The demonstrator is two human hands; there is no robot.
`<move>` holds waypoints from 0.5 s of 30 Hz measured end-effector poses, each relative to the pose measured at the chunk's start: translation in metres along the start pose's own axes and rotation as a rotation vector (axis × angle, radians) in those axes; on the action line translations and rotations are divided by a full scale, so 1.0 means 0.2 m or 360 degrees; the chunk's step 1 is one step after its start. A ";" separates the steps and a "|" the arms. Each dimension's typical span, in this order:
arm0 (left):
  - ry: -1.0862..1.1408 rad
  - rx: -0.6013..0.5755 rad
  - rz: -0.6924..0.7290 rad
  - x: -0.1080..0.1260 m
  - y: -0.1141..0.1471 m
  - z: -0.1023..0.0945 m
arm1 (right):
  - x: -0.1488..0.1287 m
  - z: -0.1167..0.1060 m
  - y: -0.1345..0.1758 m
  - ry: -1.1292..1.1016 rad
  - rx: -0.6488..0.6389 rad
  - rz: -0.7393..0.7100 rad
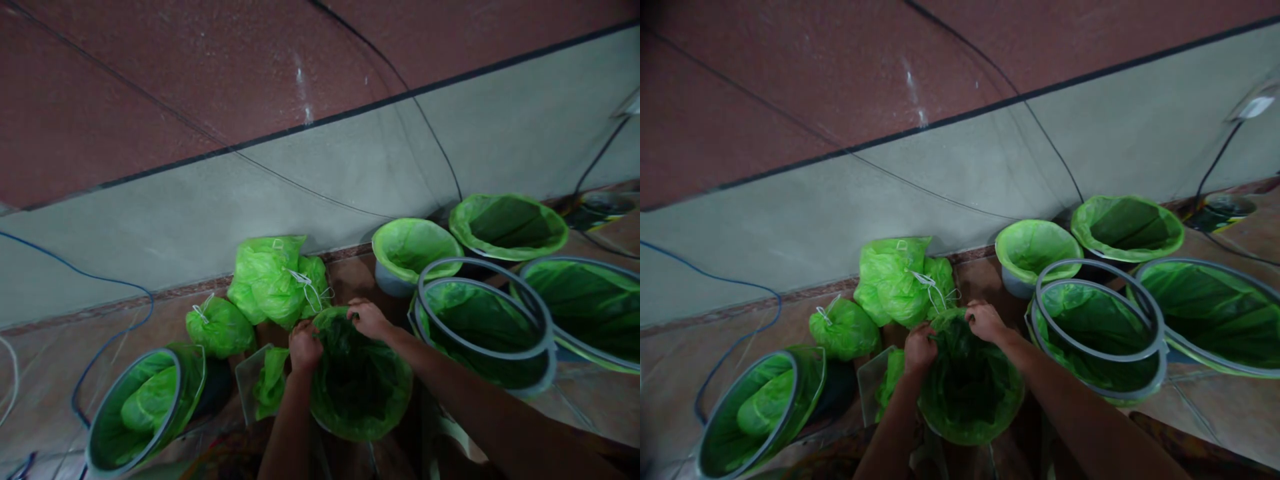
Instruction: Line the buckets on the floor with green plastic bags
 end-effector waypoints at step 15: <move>-0.0376 -0.0452 -0.0246 0.12 -0.19 0.05 | -0.10 0.03 -0.15 0.0382 -0.0383 0.0129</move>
Point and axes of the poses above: each hand's wrist, its own y-axis away from the middle knuckle, its own z-axis out of the palm, x = y × z, the point moved 3 cm from there along -y, towards the middle knuckle, and after that the axes turned 10 degrees about -x, right-handed, at the moved point
